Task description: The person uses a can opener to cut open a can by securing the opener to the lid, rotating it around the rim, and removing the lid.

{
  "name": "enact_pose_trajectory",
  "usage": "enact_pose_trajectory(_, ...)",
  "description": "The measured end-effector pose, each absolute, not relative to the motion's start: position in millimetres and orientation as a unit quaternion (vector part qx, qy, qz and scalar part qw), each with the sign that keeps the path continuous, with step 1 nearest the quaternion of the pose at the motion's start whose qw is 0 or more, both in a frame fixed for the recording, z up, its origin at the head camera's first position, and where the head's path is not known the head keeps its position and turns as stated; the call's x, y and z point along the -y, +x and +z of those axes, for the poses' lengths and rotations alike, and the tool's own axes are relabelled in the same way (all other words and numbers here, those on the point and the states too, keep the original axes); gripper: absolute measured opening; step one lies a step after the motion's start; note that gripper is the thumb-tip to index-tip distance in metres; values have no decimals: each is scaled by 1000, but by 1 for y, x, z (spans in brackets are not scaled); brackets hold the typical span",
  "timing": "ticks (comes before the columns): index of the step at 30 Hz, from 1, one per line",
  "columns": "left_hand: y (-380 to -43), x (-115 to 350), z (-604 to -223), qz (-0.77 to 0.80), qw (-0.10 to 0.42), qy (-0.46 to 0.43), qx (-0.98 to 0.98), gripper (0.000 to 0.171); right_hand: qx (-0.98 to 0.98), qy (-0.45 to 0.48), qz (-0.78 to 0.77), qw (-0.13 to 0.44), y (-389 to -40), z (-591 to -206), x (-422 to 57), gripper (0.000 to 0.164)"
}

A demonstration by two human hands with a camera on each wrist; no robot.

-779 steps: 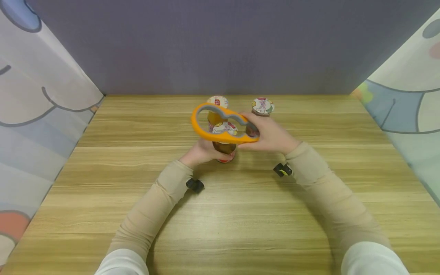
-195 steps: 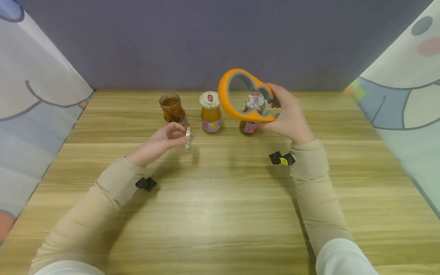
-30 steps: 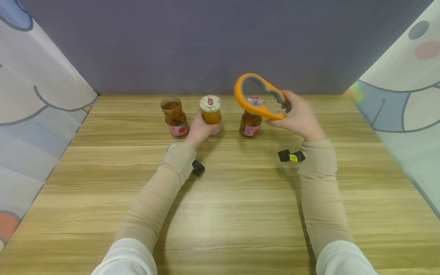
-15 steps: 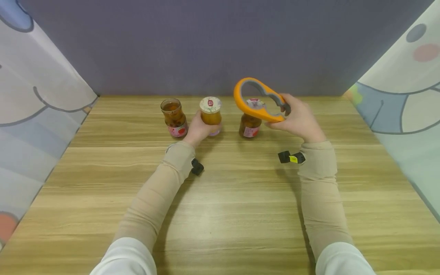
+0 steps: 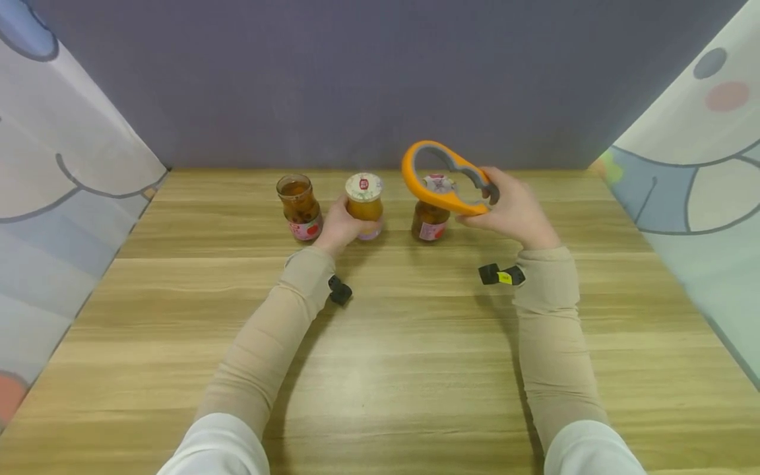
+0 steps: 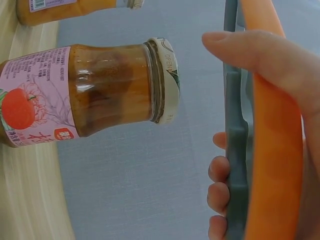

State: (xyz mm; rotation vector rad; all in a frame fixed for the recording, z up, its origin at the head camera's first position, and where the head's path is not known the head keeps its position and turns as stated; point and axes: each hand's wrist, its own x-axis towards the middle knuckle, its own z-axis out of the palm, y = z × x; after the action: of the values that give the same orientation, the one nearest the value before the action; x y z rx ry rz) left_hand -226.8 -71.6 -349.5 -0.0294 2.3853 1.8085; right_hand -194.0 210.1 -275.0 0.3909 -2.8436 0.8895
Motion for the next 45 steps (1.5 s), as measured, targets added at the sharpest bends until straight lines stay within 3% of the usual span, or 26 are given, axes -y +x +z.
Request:
enact_pose_trajectory(13,-227,81,-354,616,81,-7,-784,72,945,134,292,64,-197,-282,-207,61)
enact_pose_trajectory(29,-214,81,-324,615,115,0,-780,72,946,135,288,69,-198,-282,-212,57)
enact_pose_trajectory(39,-193,84,-313,602,136,76,-783,62,947,132,283,70,-199,-282,-213,58)
enact_pose_trajectory(45,-180,83,-316,573,159,98,-798,65,948,133,282,66,-198,-283,-213,59)
